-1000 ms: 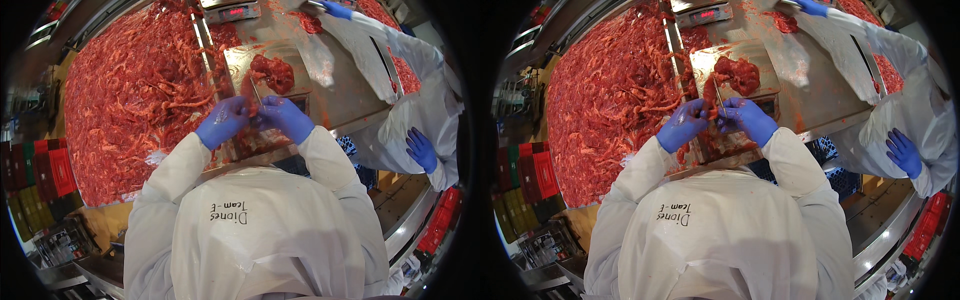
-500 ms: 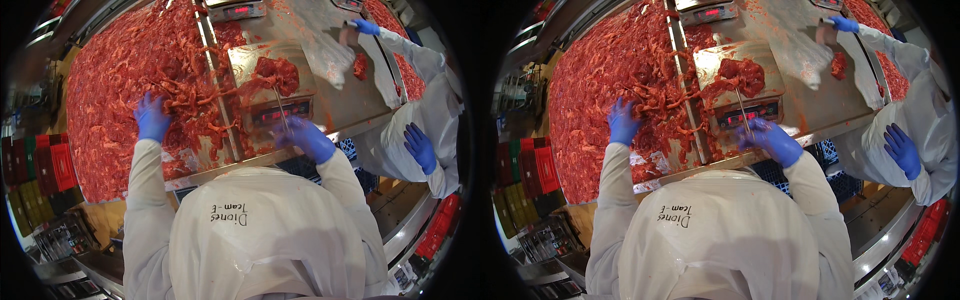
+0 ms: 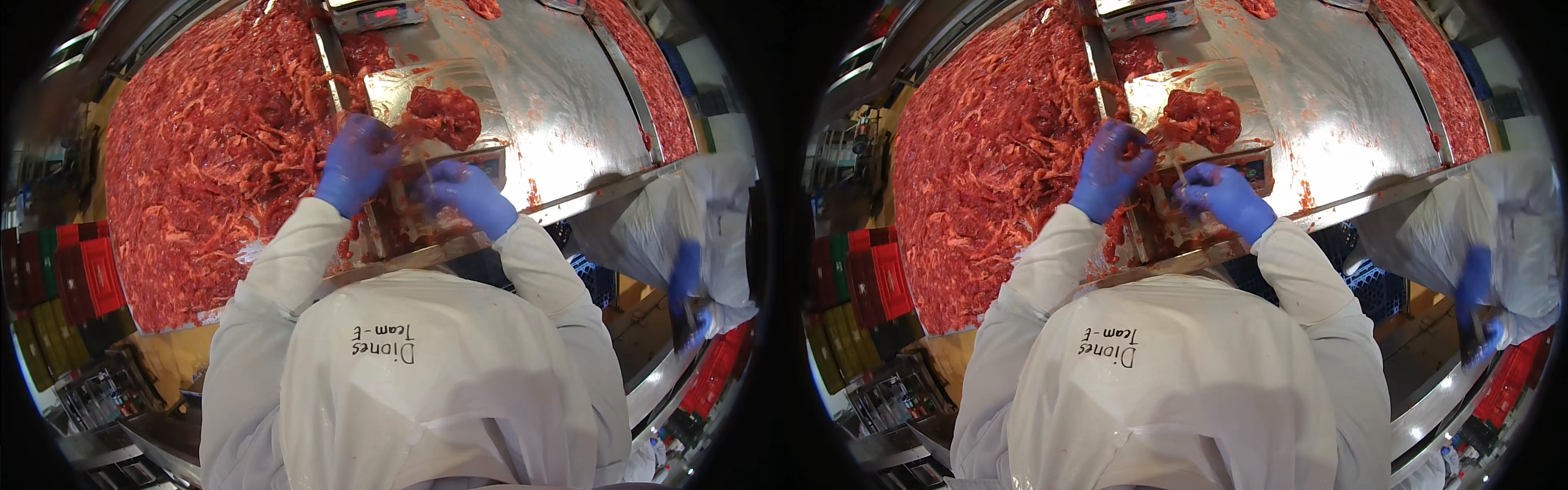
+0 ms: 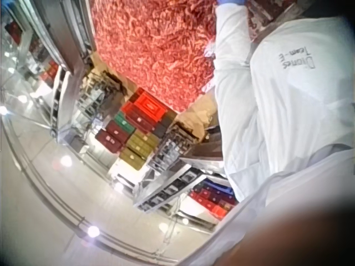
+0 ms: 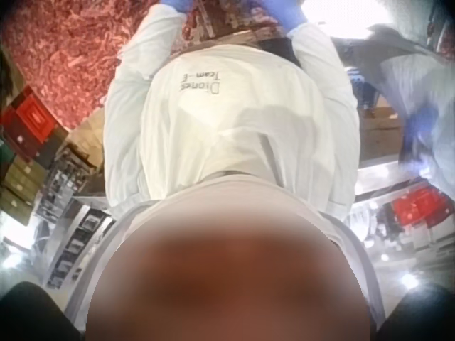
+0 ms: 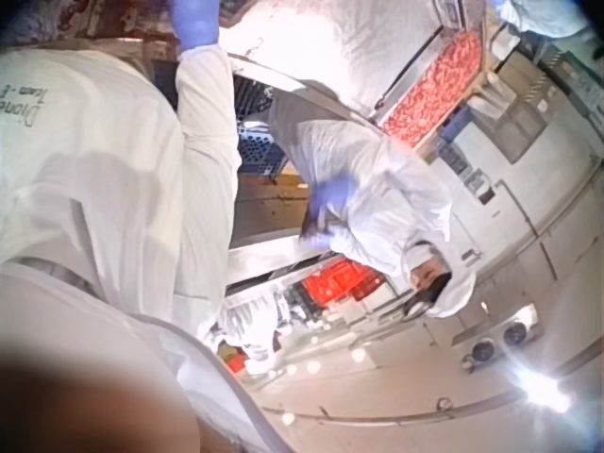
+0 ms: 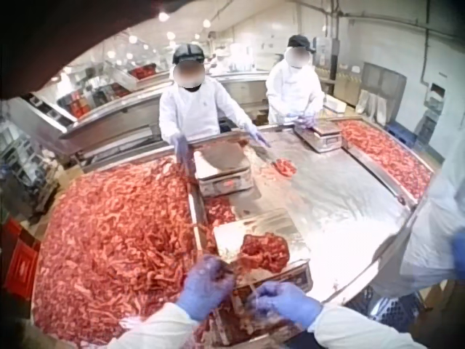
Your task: The person uses a knife to cut pieces of raw red meat on a metal table. They repeatedly pick up chunks of meat, slice them into smaller portions, and place the cut pieces onto a digital scale.
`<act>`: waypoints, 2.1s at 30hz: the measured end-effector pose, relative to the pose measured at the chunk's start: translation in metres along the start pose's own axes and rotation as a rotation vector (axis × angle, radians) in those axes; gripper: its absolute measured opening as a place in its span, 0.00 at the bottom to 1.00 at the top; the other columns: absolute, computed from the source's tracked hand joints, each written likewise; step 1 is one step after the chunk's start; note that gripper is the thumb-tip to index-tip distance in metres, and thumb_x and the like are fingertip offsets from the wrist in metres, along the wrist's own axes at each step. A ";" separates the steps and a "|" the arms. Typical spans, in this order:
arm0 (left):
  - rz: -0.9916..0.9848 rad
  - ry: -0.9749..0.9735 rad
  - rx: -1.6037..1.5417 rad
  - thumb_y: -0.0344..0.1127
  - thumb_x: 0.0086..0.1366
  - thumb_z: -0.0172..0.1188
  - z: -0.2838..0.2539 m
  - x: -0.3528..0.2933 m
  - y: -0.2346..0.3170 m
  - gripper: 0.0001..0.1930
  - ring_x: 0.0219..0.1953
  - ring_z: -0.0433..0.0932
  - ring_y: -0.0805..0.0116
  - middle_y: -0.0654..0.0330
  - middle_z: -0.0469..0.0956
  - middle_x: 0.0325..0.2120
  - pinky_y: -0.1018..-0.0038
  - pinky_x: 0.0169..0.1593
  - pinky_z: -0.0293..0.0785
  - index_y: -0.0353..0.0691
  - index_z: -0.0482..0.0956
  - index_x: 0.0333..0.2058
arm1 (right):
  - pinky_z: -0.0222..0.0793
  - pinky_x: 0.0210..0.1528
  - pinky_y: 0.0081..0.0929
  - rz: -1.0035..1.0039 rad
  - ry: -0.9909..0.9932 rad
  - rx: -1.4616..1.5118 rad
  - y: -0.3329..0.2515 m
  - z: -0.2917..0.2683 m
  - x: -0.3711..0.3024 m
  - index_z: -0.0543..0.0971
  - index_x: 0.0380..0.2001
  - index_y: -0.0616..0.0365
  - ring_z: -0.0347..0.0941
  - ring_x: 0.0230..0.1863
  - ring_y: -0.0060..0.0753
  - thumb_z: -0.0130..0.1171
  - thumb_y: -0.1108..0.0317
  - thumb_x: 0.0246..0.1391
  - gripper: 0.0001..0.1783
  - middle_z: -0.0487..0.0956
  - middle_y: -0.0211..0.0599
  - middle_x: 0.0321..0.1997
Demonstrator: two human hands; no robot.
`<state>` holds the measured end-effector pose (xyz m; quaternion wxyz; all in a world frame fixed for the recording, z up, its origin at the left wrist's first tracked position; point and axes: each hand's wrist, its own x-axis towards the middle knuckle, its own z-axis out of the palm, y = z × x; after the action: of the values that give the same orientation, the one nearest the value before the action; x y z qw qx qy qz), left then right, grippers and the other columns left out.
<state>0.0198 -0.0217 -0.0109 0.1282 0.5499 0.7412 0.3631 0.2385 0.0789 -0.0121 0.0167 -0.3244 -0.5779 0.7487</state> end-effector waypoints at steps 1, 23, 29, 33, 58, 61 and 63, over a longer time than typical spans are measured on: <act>0.005 -0.014 0.019 0.33 0.61 0.68 0.006 -0.002 0.001 0.09 0.47 0.80 0.48 0.49 0.77 0.43 0.61 0.53 0.77 0.39 0.82 0.39 | 0.79 0.48 0.30 -0.010 0.144 0.066 0.001 -0.001 0.001 0.81 0.49 0.64 0.83 0.42 0.28 0.63 0.65 0.66 0.14 0.84 0.36 0.41; 0.229 -0.114 0.059 0.26 0.61 0.63 0.009 -0.021 0.002 0.03 0.39 0.76 0.43 0.48 0.75 0.34 0.54 0.42 0.74 0.38 0.77 0.33 | 0.83 0.46 0.32 0.106 -0.066 0.375 -0.028 -0.005 0.038 0.82 0.47 0.61 0.84 0.36 0.31 0.65 0.62 0.66 0.14 0.86 0.38 0.39; -0.151 -0.183 0.276 0.32 0.62 0.62 -0.008 -0.064 -0.107 0.04 0.41 0.78 0.39 0.45 0.77 0.37 0.52 0.43 0.76 0.39 0.79 0.33 | 0.82 0.46 0.31 0.196 -0.334 0.119 0.004 0.011 0.008 0.82 0.48 0.60 0.84 0.38 0.30 0.65 0.65 0.65 0.13 0.86 0.38 0.40; -0.419 -0.176 0.448 0.33 0.59 0.64 -0.064 -0.090 -0.138 0.15 0.48 0.80 0.42 0.49 0.80 0.46 0.55 0.53 0.78 0.43 0.85 0.46 | 0.79 0.51 0.28 0.258 -0.368 -0.086 0.028 0.010 -0.023 0.84 0.47 0.62 0.84 0.42 0.27 0.66 0.72 0.59 0.13 0.86 0.36 0.40; 0.363 0.006 0.146 0.34 0.63 0.66 0.018 0.029 0.021 0.06 0.43 0.82 0.50 0.56 0.84 0.39 0.57 0.49 0.81 0.42 0.85 0.37 | 0.79 0.51 0.32 0.087 -0.102 0.132 -0.003 -0.041 -0.024 0.80 0.49 0.60 0.82 0.42 0.31 0.62 0.53 0.69 0.20 0.83 0.35 0.40; 0.316 -0.109 0.221 0.34 0.63 0.66 0.022 0.025 0.012 0.06 0.44 0.82 0.50 0.55 0.84 0.40 0.58 0.50 0.81 0.41 0.85 0.37 | 0.81 0.47 0.31 0.098 -0.067 0.132 -0.011 -0.040 -0.005 0.81 0.48 0.60 0.82 0.38 0.28 0.64 0.60 0.68 0.15 0.83 0.33 0.39; 0.335 -0.118 0.200 0.34 0.63 0.67 0.011 0.017 0.006 0.06 0.45 0.83 0.51 0.55 0.84 0.41 0.59 0.50 0.81 0.40 0.85 0.37 | 0.81 0.47 0.32 0.083 -0.065 0.112 -0.008 -0.036 -0.013 0.81 0.48 0.60 0.82 0.38 0.28 0.64 0.61 0.67 0.14 0.83 0.33 0.39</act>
<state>0.0246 -0.0016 -0.0107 0.0542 0.6960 0.6626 0.2712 0.2637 0.1071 -0.0033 -0.0149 -0.3224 -0.5214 0.7899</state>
